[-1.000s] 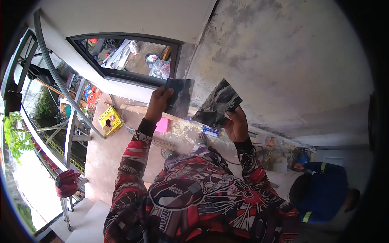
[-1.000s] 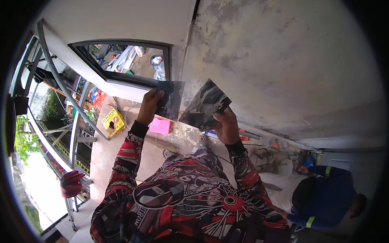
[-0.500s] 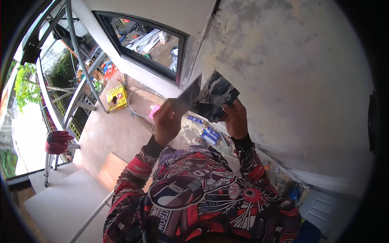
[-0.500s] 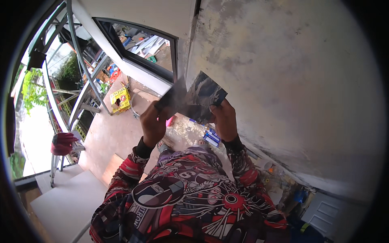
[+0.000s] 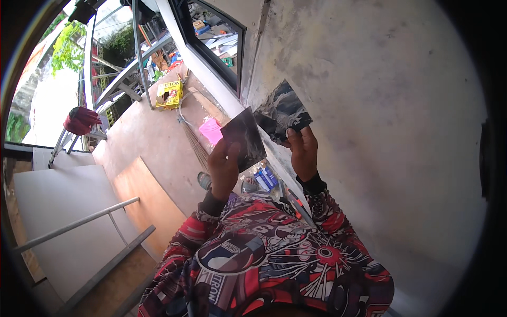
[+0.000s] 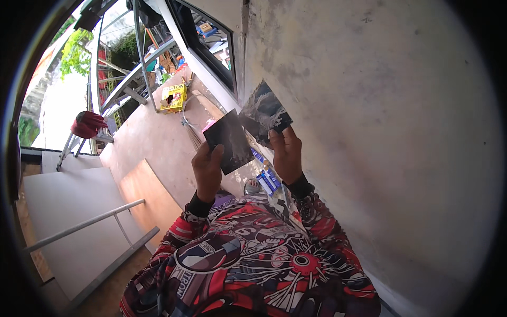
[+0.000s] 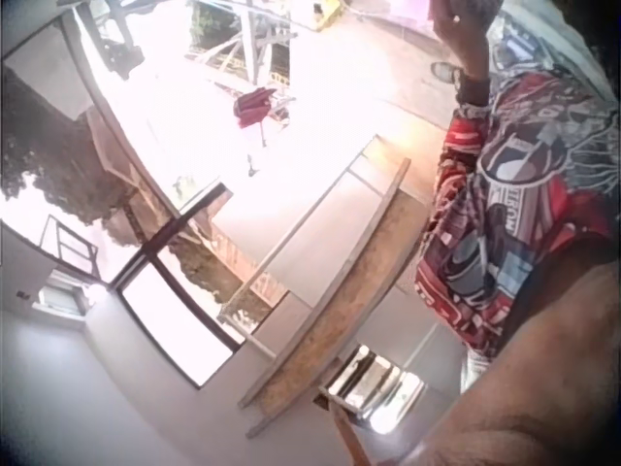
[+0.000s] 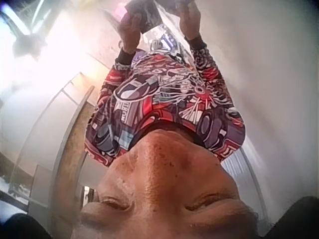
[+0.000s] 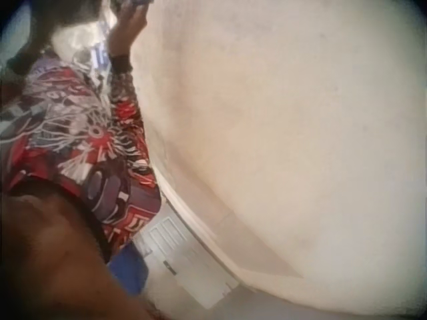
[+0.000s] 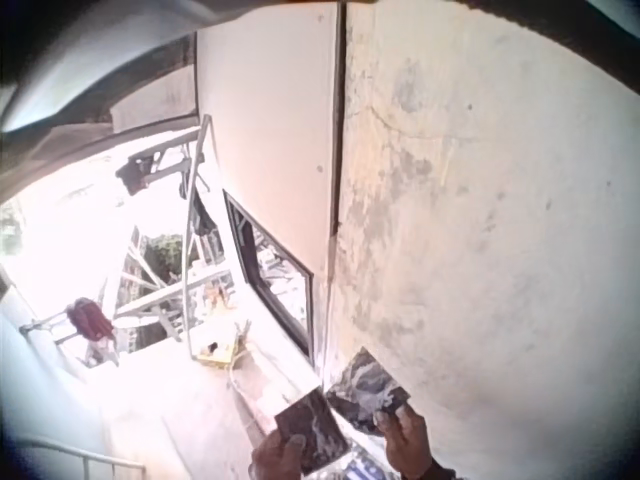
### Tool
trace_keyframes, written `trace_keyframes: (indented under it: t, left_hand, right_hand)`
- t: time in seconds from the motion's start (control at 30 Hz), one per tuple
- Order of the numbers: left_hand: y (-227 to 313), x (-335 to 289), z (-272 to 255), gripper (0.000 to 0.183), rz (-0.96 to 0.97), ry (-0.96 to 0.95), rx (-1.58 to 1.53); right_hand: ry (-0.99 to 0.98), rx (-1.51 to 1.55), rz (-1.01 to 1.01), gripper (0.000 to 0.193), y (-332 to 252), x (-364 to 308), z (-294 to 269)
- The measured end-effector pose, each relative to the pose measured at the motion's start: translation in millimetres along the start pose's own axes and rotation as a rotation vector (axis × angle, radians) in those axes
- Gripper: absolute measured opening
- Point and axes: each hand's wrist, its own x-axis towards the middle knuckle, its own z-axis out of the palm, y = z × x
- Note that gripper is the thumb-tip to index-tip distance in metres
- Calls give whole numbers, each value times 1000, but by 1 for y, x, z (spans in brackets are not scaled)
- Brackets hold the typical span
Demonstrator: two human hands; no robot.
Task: The person applies filler paste onto the wall seams using two scrapers, scraping and smoothing the compound along the edges repeatedly.
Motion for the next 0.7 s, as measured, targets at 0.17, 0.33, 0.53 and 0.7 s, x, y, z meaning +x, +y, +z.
trace_keyframes:
  t: [0.17, 0.33, 0.53, 0.7]
  left_hand:
    - [14, -14, 23, 16, -13, 24, -205]
    - [11, -9, 31, 12, -25, -32, -305]
    - [24, -8, 50, 11, -74, -67, -518]
    - [23, 13, 39, 15, 30, -184, -404]
  right_hand:
    - [-195, -492, -282, 26, -2, -17, -1]
    - [-346, -589, -335, 15, -8, -19, -15]
    - [-479, -721, -215, 18, -7, -22, -41]
    - [-627, -637, -106, 18, -9, -18, -57]
